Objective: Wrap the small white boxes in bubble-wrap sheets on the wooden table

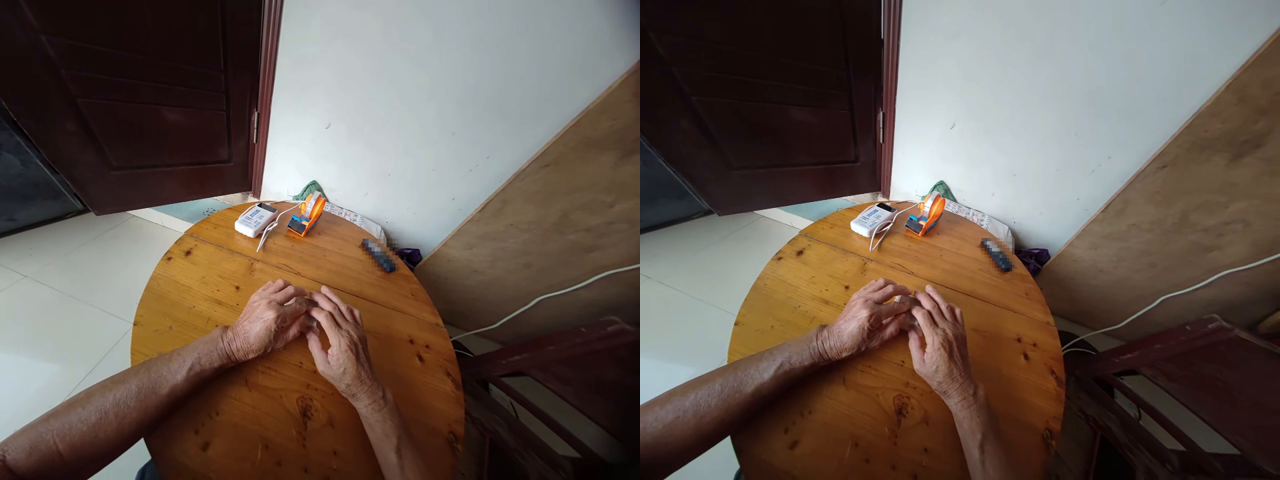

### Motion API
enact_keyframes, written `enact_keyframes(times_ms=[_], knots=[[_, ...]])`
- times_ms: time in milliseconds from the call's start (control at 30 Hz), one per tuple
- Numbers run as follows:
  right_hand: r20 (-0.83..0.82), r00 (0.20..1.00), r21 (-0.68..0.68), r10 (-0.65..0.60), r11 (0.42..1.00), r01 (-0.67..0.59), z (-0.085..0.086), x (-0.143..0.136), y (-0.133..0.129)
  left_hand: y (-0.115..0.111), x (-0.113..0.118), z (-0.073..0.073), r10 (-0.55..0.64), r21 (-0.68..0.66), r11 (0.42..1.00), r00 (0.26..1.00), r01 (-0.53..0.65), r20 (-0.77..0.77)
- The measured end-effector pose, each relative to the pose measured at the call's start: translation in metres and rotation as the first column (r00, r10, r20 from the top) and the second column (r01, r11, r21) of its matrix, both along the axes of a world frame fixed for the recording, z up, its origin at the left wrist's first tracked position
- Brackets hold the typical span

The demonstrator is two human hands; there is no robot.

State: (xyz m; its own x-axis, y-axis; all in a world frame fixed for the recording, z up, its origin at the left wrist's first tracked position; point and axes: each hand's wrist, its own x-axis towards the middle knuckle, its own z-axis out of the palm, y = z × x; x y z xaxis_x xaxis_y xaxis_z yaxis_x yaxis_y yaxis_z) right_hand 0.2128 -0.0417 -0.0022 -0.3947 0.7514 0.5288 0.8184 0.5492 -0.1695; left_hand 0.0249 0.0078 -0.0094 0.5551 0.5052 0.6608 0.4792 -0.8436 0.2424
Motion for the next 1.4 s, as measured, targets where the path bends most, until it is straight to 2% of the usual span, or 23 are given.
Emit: enact_keyframes(times_ms=[233,467,667,867,933,1067,1167,1400], knots=[[-0.024,1.0,0.007,0.002,1.0,-0.002,-0.002,-0.004,0.003,0.0,0.004,-0.002,0.046,-0.069,0.996,0.997,-0.05,-0.059],[-0.015,1.0,0.017,-0.005,1.0,0.005,-0.01,-0.003,0.0,0.0,0.001,0.001,-0.012,-0.156,0.988,1.0,0.014,0.015],[-0.035,0.999,0.044,-0.027,0.999,0.029,-0.015,-0.001,0.001,0.004,-0.006,0.003,-0.063,-0.32,0.94,0.982,0.119,0.179],[-0.047,0.999,0.049,-0.022,0.998,0.024,-0.017,-0.002,0.002,0.004,-0.006,0.003,-0.098,-0.284,0.95,0.986,0.133,0.136],[-0.092,0.996,0.031,-0.006,0.999,0.009,-0.018,-0.002,0.003,0.004,-0.004,0.003,-0.087,-0.31,0.941,0.984,0.132,0.154],[-0.231,0.973,0.02,0.013,1.0,-0.008,-0.018,0.0,0.005,0.006,-0.006,0.004,-0.066,-0.424,0.886,0.958,0.185,0.28],[-0.295,0.955,0.019,-0.002,1.0,0.008,-0.016,0.003,0.003,0.007,-0.01,0.006,-0.047,-0.462,0.859,0.933,0.22,0.357],[-0.298,0.954,0.012,-0.013,1.0,0.017,-0.012,0.008,0.002,0.013,-0.016,0.011,0.135,-0.523,0.839,0.877,0.147,0.462]])
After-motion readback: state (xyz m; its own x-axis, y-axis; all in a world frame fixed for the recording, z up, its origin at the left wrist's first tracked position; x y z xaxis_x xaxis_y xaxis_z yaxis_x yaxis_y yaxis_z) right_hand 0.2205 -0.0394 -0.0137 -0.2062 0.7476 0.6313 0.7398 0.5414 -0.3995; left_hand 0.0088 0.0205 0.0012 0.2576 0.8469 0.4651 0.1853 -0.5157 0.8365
